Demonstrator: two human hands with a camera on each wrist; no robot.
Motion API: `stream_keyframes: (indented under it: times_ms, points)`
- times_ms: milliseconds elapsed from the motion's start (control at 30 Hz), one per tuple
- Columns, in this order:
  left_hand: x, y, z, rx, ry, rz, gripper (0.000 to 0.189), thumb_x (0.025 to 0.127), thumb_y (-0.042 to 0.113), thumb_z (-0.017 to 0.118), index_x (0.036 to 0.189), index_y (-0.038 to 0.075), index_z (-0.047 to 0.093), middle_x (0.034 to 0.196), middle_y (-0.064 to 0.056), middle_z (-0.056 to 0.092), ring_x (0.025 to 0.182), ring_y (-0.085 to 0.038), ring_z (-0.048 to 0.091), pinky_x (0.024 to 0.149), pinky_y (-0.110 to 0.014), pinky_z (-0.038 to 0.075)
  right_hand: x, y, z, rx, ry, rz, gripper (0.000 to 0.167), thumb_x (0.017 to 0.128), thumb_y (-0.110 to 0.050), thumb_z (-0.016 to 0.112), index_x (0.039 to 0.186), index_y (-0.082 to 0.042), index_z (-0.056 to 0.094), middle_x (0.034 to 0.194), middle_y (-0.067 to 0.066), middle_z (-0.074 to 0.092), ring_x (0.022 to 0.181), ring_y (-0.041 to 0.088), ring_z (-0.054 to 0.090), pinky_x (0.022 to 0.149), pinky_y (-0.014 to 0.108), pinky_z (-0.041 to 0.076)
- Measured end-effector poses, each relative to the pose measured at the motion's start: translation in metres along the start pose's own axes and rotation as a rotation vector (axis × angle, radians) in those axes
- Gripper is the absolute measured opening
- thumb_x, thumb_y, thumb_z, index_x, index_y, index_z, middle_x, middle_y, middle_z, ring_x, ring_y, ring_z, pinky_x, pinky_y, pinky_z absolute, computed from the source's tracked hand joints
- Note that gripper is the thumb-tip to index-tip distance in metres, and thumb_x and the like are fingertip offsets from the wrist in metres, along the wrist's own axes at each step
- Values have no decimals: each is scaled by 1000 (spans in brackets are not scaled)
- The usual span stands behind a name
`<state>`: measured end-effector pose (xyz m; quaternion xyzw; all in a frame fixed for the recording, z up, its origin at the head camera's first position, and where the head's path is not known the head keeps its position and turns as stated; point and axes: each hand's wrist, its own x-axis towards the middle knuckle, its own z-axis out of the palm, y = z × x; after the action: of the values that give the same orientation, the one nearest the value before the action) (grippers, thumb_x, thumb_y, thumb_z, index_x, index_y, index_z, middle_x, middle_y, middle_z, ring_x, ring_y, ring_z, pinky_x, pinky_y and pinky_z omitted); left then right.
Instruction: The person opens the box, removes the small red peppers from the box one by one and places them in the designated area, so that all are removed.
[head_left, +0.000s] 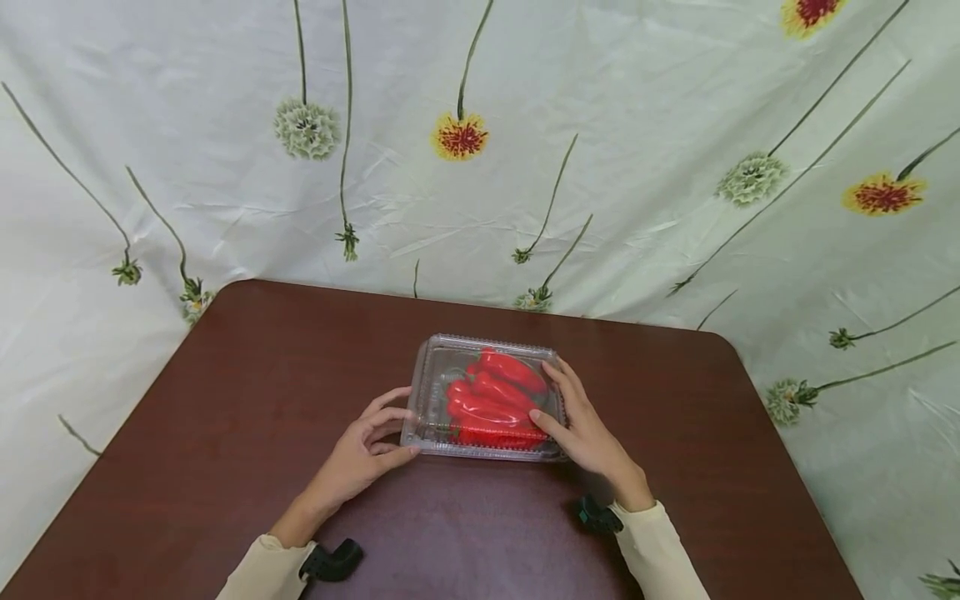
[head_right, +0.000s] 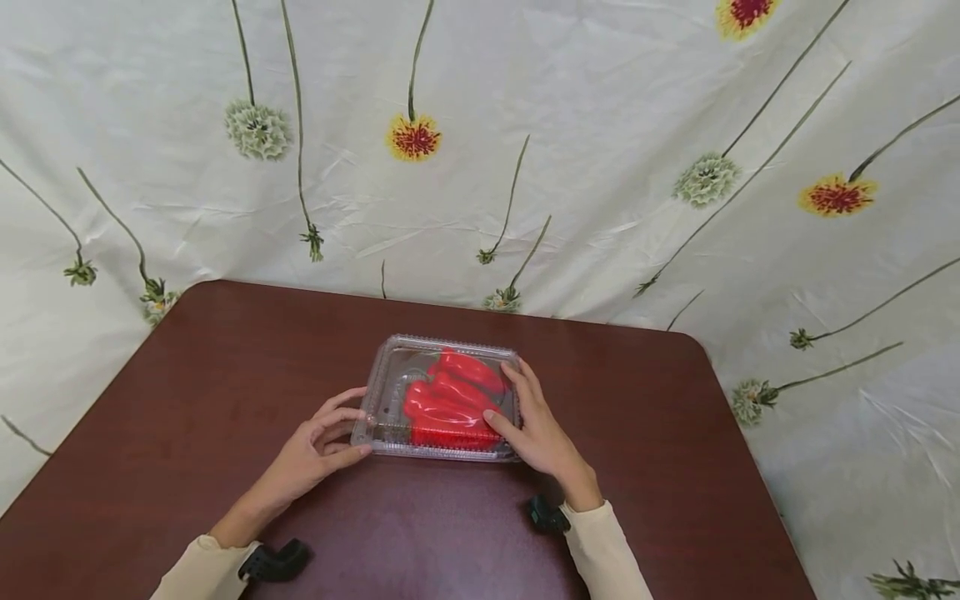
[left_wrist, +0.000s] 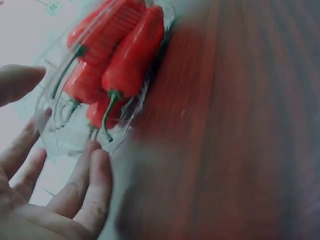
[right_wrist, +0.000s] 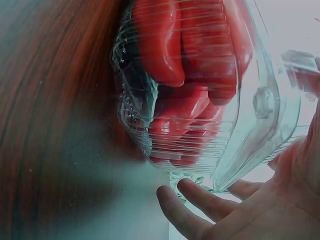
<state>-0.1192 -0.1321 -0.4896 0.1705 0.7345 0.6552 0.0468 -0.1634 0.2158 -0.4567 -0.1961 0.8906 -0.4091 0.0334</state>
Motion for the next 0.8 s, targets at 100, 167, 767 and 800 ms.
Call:
stream_keyframes:
  times_ms: [100,167,767,800]
  points:
    - [6,0,-5,77,-31,8,45,89,13,76,132,12,61,160,-3,29,116,-6,60,83,-30,55,1,0,0,-3,-2,-9,77,97,-36,64,159,-18,22,167,13,6,146,40,33,111,66,30]
    - [11,1,-7,131,-54,18,52,89,15,77,137,13,58,161,-2,27,114,-11,61,83,-31,54,0,0,0,-3,-4,-9,77,97,-36,64,159,-19,22,167,13,6,146,39,32,111,66,30]
    - [30,-5,-7,152,-124,20,70,85,17,82,146,10,49,165,1,15,71,-12,49,66,-24,45,-15,22,-11,325,-18,-43,79,100,-15,60,159,-11,8,164,16,14,144,43,31,106,38,45]
    - [30,-5,-6,151,-124,21,70,84,17,82,146,10,49,165,1,15,73,-12,49,66,-24,46,-19,24,-11,358,-13,-53,78,99,-13,61,158,-10,11,163,17,17,144,41,32,105,32,45]
